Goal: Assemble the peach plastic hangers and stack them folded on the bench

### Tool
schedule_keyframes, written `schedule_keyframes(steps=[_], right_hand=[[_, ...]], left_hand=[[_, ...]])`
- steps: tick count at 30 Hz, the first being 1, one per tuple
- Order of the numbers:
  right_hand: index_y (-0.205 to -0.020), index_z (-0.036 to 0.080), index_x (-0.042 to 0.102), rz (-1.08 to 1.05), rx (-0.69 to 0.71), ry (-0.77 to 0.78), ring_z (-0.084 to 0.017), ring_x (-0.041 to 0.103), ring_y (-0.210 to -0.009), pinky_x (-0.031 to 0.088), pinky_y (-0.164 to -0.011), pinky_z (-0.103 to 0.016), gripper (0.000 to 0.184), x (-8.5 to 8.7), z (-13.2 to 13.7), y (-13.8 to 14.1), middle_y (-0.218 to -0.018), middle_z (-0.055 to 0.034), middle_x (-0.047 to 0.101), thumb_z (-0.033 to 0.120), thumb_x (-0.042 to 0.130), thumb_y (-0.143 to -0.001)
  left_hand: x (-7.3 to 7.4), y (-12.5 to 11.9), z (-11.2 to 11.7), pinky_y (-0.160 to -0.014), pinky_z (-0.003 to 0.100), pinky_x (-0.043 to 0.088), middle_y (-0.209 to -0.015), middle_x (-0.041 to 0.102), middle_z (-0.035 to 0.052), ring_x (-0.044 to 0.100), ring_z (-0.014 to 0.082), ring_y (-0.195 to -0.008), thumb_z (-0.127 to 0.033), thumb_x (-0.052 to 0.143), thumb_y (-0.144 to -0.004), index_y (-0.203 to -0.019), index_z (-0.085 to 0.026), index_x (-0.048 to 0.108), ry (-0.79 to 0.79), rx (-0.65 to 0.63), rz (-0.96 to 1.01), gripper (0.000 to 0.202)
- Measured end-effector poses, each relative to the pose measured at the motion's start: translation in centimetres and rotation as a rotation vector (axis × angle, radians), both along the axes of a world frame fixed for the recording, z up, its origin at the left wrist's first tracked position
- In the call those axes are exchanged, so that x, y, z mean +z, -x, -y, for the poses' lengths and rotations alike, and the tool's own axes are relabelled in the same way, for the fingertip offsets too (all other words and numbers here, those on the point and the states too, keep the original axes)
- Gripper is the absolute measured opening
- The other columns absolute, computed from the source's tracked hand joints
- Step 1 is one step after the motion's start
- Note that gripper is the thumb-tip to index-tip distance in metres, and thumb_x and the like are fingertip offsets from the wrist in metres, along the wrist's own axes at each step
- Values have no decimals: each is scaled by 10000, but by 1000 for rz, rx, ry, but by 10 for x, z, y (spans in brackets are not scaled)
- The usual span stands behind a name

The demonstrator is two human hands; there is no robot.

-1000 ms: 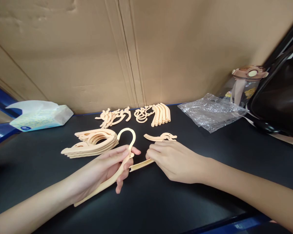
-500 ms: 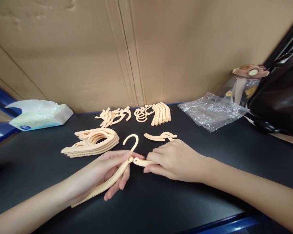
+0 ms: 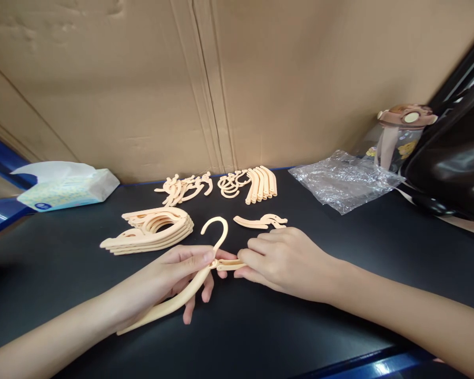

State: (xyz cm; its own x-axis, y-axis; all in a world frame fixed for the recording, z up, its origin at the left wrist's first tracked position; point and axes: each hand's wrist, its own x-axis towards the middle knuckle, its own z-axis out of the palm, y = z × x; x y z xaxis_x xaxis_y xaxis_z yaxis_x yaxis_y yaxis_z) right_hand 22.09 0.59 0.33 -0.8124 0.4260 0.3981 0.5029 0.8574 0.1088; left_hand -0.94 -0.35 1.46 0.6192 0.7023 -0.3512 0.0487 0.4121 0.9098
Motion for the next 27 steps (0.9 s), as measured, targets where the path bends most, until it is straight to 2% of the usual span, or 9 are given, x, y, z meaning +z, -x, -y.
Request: schedule_keyframes(steps=[4,16,22,27], right_hand=[[-779,177,633,-46,2,-53,-111,533,-553,331,-536,-275,315,-1,0,0,-646,22,602,344,443,-969],[-709,177,599,-96,-10,-153,-110,471,-521,298,-521,-269,303,-4,5,5,-589,34,547,325,490,-949],[-729,172,605,-78,-2,-224,-110,442,-508,294,-515,-274,282,-4,8,7,-581,34,542,311,495,-948],[-777,169,634,-66,18,-212,-99,449,-496,298,-504,-276,272,-3,11,8,-574,36,547,314,485,-952]], left_hand=[[2,-1,3,-471,169,515,-635,568,16,533,101,-580,-413,524,-918,-1115,-138,673,-15,24,-47,370],[-1,-2,2,-487,184,518,-673,602,21,554,109,-594,-404,541,-908,-1062,-140,646,-31,32,-15,323],[-3,-2,-1,-504,194,507,-666,605,9,548,85,-510,-426,584,-873,-934,-128,622,-42,34,-60,307],[1,-4,1,-500,183,499,-632,585,-2,538,86,-523,-422,613,-852,-881,-121,620,-57,37,-56,303]])
